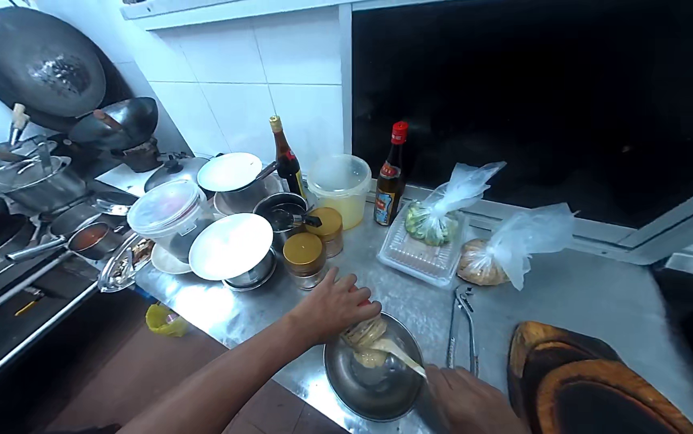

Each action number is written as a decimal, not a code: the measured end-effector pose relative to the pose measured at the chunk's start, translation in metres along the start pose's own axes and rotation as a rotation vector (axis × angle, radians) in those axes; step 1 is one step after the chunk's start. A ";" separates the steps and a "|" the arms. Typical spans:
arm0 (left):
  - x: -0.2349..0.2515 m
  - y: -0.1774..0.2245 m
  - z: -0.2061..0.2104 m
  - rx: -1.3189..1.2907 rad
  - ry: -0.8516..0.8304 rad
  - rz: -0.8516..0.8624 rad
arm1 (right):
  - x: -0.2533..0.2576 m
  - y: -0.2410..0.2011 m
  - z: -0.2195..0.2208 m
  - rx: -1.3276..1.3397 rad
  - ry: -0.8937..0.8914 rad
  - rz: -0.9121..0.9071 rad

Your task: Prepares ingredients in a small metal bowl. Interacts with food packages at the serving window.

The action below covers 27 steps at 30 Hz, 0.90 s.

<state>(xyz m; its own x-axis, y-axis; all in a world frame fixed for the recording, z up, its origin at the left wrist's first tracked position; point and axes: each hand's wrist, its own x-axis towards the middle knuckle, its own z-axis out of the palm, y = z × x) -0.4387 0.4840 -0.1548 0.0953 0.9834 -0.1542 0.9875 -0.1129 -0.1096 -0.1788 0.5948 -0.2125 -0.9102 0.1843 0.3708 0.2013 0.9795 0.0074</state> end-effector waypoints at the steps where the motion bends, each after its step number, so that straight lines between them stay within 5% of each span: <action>1: -0.007 -0.003 0.007 -0.030 0.045 -0.010 | -0.002 0.001 -0.009 0.028 -0.017 0.018; 8: -0.041 -0.017 0.041 -0.487 0.460 -0.111 | 0.013 0.002 -0.087 0.504 -0.189 0.293; 11: -0.049 -0.013 0.044 -0.625 0.505 -0.166 | 0.020 -0.004 -0.102 0.532 -0.066 0.290; 19: -0.048 -0.001 0.036 -0.716 0.518 -0.229 | 0.060 -0.033 -0.060 0.289 0.417 0.023; 23: -0.040 0.004 0.032 -0.643 0.525 -0.218 | 0.095 -0.032 -0.020 0.303 0.335 -0.156; 27: -0.036 0.007 0.034 -0.608 0.541 -0.252 | 0.093 -0.024 -0.020 0.497 0.259 -0.146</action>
<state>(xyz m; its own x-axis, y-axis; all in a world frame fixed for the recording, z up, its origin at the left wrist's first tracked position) -0.4395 0.4433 -0.1833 -0.2425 0.9189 0.3112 0.8680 0.0622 0.4927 -0.2612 0.5872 -0.1595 -0.7852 0.0798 0.6141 -0.1708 0.9253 -0.3387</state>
